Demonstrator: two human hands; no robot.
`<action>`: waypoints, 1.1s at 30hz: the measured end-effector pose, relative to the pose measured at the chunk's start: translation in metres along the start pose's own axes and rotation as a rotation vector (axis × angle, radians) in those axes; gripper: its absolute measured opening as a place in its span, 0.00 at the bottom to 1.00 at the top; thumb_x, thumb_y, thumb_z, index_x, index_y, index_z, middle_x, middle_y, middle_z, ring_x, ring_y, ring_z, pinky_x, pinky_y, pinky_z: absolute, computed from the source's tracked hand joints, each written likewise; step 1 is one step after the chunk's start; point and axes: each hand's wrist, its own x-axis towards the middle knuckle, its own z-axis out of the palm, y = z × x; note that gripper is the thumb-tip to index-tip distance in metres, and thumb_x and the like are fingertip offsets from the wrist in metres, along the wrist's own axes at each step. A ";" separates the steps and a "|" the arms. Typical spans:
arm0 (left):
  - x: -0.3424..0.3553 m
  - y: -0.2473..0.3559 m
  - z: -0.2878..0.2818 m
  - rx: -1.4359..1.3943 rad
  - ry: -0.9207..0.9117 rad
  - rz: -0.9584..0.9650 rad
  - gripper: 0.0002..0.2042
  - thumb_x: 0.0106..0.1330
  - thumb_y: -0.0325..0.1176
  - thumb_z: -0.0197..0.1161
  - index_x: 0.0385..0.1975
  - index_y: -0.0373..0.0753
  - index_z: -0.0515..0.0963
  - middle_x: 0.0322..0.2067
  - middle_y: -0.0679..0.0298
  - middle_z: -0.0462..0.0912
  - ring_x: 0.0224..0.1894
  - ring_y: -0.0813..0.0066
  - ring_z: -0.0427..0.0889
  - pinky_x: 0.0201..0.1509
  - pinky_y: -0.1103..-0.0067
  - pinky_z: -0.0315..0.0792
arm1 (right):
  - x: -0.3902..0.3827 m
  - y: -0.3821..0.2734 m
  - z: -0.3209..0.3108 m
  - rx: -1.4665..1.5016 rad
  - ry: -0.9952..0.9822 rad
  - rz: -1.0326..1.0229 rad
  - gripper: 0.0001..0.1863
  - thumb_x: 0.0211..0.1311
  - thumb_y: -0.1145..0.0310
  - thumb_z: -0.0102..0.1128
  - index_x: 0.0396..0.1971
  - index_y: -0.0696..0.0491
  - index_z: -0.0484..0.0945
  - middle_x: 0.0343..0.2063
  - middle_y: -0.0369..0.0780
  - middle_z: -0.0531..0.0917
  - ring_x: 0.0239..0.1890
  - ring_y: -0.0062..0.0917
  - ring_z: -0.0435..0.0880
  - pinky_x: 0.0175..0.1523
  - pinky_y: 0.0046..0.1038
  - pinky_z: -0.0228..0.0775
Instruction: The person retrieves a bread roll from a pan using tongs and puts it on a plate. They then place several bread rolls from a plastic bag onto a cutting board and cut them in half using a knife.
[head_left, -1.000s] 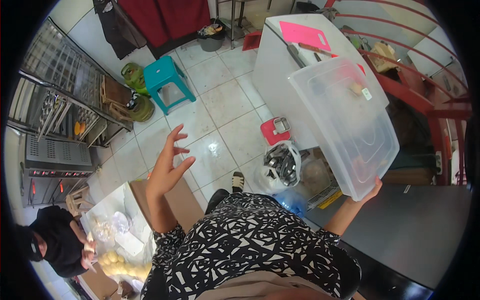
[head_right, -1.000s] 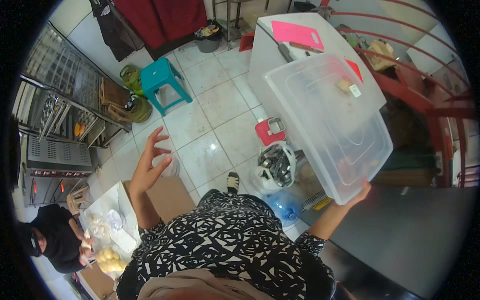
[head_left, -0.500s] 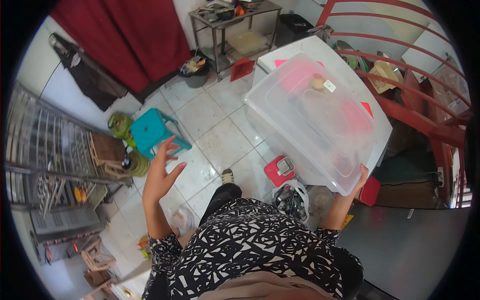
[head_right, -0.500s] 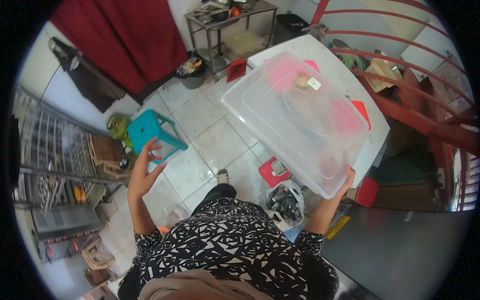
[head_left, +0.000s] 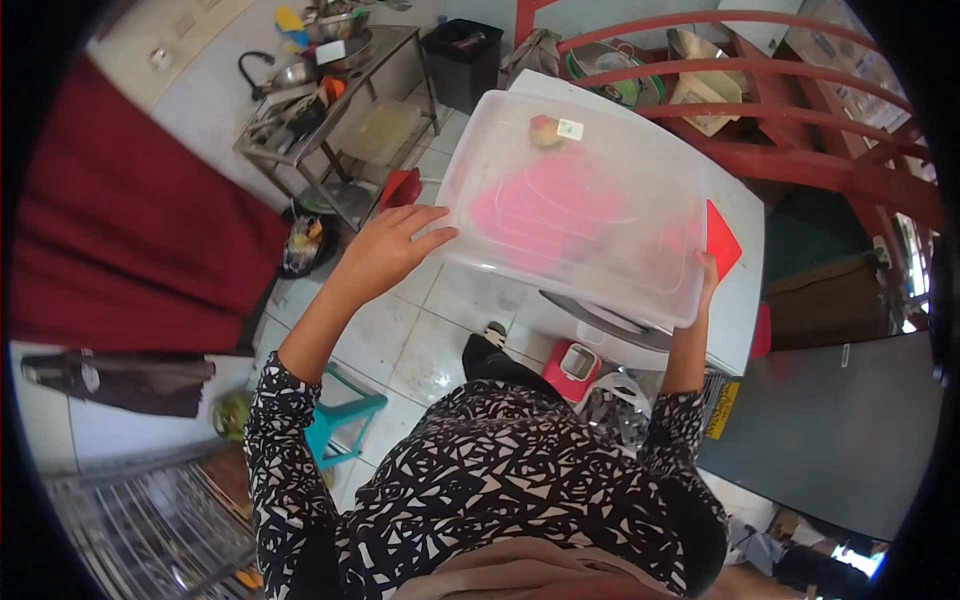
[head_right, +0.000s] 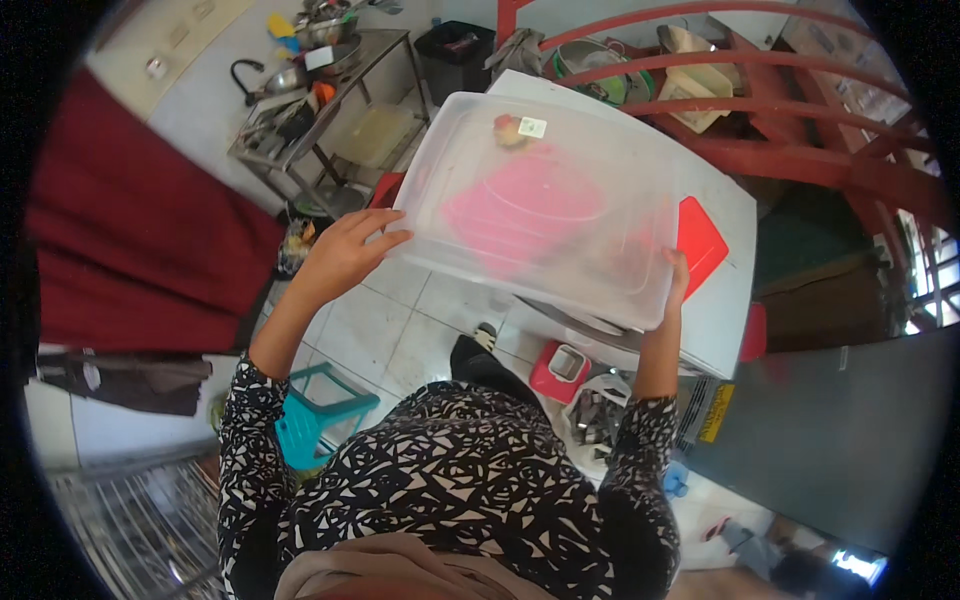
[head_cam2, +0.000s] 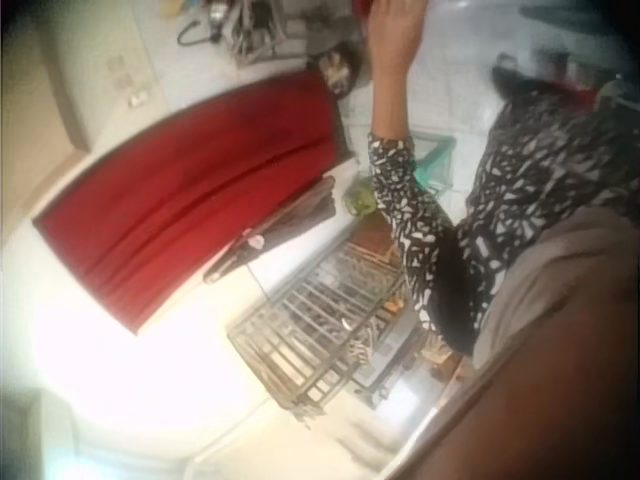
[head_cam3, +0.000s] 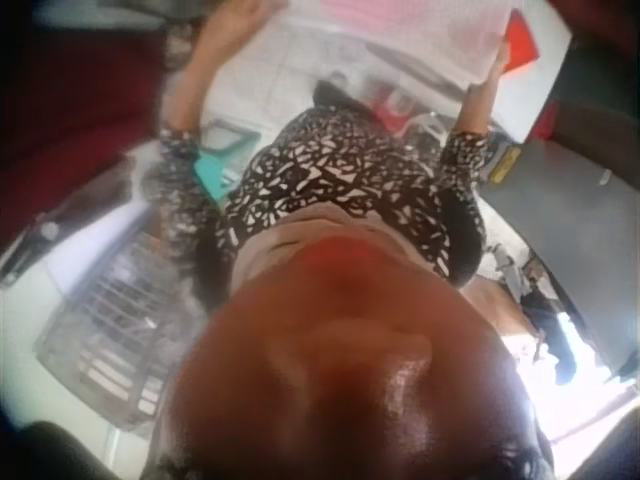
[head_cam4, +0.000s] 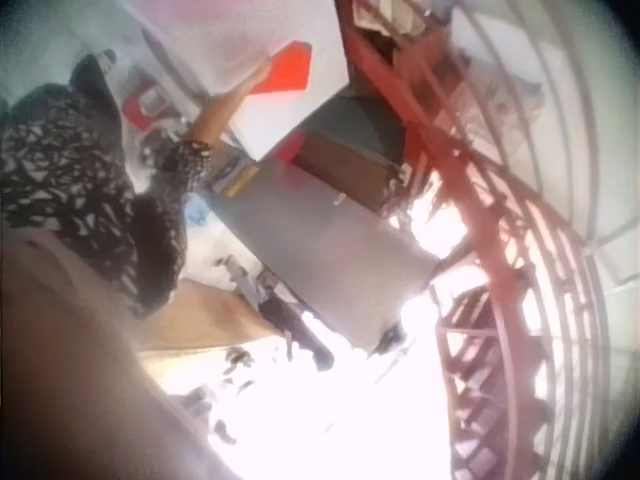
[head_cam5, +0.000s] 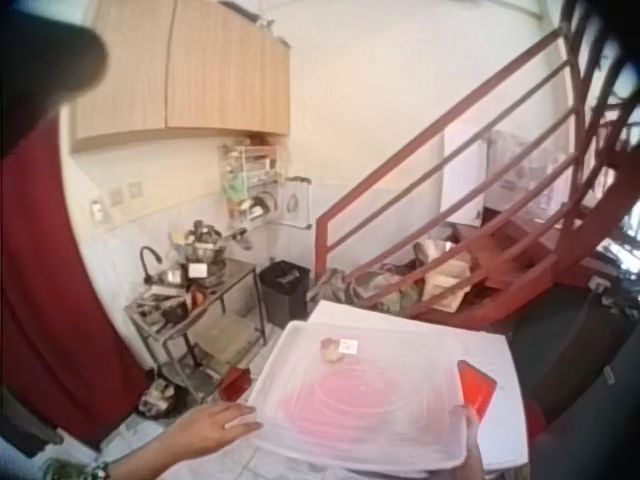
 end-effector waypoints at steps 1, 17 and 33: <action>0.006 -0.015 0.006 -0.014 -0.023 0.021 0.21 0.43 0.24 0.62 0.41 0.44 0.74 0.46 0.63 0.73 0.48 0.64 0.72 0.52 0.72 0.67 | 0.011 0.005 0.001 0.024 0.029 -0.006 0.30 0.47 0.53 0.48 0.43 0.63 0.70 0.39 0.49 0.77 0.40 0.38 0.77 0.45 0.38 0.69; 0.130 -0.186 0.139 0.018 -0.084 0.245 0.16 0.43 0.24 0.58 0.35 0.33 0.68 0.43 0.49 0.71 0.46 0.58 0.72 0.45 0.72 0.70 | 0.211 0.019 0.013 -0.086 0.180 0.104 0.33 0.45 0.57 0.49 0.50 0.66 0.63 0.40 0.53 0.75 0.40 0.43 0.77 0.50 0.37 0.67; 0.158 -0.208 0.202 0.173 -0.023 0.781 0.06 0.55 0.30 0.50 0.23 0.35 0.64 0.36 0.26 0.71 0.35 0.47 0.79 0.36 0.69 0.74 | 0.184 0.055 0.057 -1.358 1.038 -0.548 0.22 0.49 0.65 0.58 0.46 0.53 0.71 0.37 0.43 0.74 0.41 0.31 0.72 0.47 0.31 0.63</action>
